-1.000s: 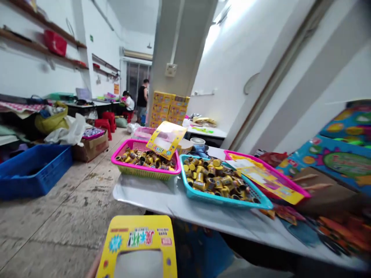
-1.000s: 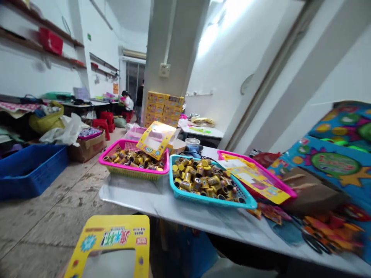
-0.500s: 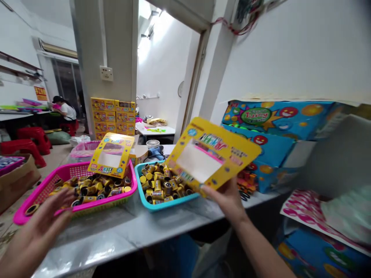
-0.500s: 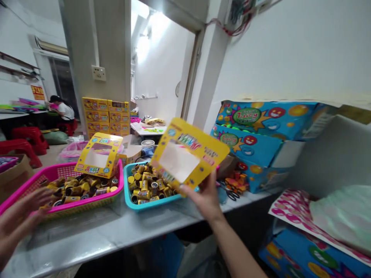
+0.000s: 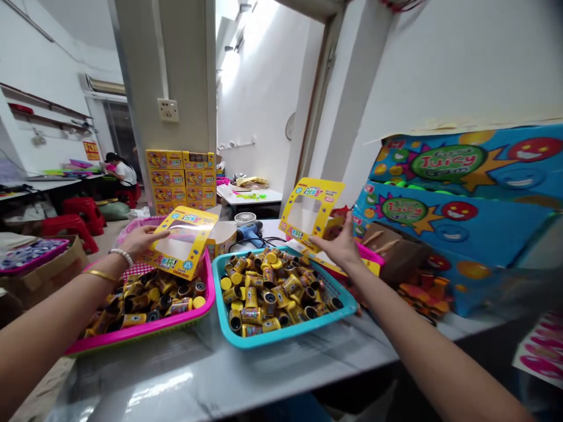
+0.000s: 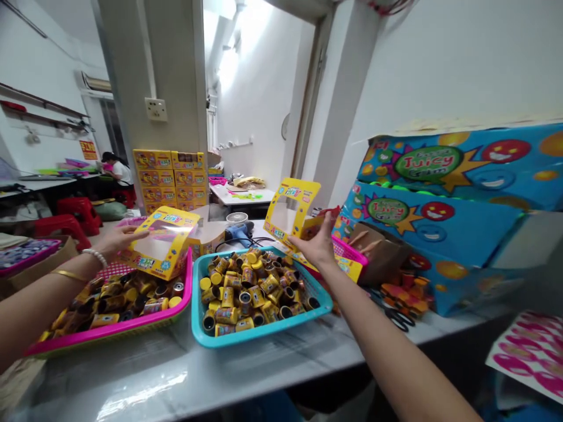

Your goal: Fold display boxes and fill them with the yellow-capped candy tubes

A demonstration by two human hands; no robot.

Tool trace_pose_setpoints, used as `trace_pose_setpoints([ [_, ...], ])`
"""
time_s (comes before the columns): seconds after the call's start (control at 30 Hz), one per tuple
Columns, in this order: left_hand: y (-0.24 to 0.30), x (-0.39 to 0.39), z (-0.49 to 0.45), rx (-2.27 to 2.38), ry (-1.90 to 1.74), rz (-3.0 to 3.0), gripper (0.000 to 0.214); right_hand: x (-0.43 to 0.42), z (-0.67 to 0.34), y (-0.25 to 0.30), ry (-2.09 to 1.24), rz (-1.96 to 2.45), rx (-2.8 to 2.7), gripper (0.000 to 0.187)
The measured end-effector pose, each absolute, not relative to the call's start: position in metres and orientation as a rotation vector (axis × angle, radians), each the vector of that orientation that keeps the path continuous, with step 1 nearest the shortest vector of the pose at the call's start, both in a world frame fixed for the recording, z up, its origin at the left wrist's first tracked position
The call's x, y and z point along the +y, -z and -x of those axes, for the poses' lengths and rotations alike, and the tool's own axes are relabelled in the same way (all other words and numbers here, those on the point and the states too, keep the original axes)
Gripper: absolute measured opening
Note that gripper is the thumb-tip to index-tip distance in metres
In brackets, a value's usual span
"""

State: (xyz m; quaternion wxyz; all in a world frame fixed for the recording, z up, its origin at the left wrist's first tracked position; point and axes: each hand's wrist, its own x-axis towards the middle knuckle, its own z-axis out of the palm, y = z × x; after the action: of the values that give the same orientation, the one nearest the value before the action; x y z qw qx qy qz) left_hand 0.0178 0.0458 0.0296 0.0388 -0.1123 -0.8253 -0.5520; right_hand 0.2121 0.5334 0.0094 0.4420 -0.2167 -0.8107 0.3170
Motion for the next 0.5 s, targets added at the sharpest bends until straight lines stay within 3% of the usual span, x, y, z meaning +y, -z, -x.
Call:
trace_pose_setpoints([
  [0.2,-0.044,0.056,-0.041,-2.597,2.147,0.333,0.076,0.524,-0.138,-0.014,-0.683,0.478,-2.18,0.135],
  [0.37,-0.036,0.046,-0.045,-2.575,2.081,0.196,0.073,0.533,-0.106,0.003,-0.663,0.484,-2.359,0.132],
  [0.5,-0.042,0.03,-0.049,-2.393,2.117,0.222,0.068,0.552,-0.135,0.005,-0.6,0.428,-2.507,0.101],
])
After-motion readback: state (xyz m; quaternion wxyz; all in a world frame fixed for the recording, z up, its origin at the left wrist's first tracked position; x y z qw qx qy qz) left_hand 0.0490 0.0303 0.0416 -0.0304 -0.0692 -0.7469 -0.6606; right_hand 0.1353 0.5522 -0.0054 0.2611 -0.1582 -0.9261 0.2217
